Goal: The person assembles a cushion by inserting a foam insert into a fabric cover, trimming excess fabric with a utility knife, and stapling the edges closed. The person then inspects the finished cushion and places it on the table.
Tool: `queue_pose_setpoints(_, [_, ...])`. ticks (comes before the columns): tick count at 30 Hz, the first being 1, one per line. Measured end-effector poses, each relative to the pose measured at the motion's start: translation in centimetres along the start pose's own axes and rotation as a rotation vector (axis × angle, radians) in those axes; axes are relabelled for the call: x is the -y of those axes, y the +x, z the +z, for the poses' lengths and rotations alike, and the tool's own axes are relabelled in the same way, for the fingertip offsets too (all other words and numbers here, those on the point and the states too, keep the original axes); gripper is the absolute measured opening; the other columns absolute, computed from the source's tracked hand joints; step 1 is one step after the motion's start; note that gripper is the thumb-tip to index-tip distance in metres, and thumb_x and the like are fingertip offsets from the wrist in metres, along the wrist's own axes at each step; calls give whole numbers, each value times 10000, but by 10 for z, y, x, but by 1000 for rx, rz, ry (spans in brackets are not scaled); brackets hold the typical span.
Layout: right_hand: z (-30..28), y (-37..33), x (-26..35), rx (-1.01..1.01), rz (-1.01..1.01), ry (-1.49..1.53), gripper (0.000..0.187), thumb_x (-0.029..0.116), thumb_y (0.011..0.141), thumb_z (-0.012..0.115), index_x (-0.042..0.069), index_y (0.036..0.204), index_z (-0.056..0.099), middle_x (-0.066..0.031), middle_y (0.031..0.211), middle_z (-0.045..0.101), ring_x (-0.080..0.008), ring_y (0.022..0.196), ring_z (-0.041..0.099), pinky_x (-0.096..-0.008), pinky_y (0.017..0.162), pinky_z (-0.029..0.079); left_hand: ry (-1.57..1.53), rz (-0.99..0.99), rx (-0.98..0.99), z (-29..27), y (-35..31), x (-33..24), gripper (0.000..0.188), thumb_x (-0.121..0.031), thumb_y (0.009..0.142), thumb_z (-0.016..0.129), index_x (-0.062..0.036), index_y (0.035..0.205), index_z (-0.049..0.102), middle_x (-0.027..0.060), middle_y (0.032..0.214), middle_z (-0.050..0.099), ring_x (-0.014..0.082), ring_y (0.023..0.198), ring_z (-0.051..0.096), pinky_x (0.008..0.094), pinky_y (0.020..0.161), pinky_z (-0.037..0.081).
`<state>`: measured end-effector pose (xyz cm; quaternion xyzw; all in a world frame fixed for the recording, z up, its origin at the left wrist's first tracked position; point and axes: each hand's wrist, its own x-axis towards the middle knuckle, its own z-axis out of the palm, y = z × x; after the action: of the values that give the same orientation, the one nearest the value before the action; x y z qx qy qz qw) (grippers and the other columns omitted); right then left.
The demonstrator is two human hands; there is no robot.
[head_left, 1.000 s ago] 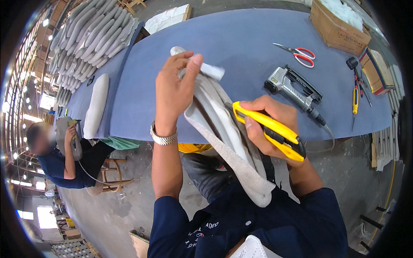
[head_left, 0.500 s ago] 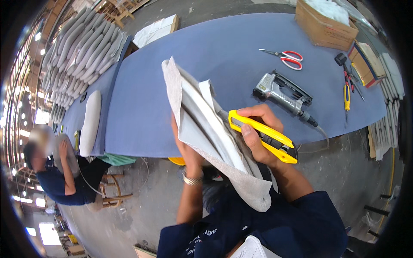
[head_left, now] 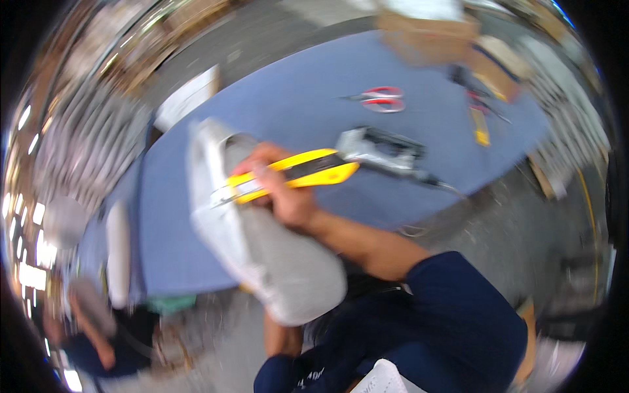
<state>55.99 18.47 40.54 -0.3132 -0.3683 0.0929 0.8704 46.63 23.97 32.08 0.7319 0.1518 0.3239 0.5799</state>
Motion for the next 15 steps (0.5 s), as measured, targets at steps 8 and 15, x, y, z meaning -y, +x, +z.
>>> queue_pose_setpoints(8, [-62,-27,6,-363,268,251,461,575,1028,503,147,966,664,30,692,599,-31,458,411,-221,395,279,70,349,9,38,57,-39,601,-338,1090,496,36,1533,338,237,1443,549,353,1301,566,451,1109,465])
queue_pose_setpoints(15, [-76,-26,47,-218,-176,-256,462,543,1051,524,89,968,555,-20,904,586,-132,879,562,-311,780,475,-163,542,-72,45,65,-79,632,-365,1089,502,49,1535,330,257,1447,546,387,1308,563,467,1117,460])
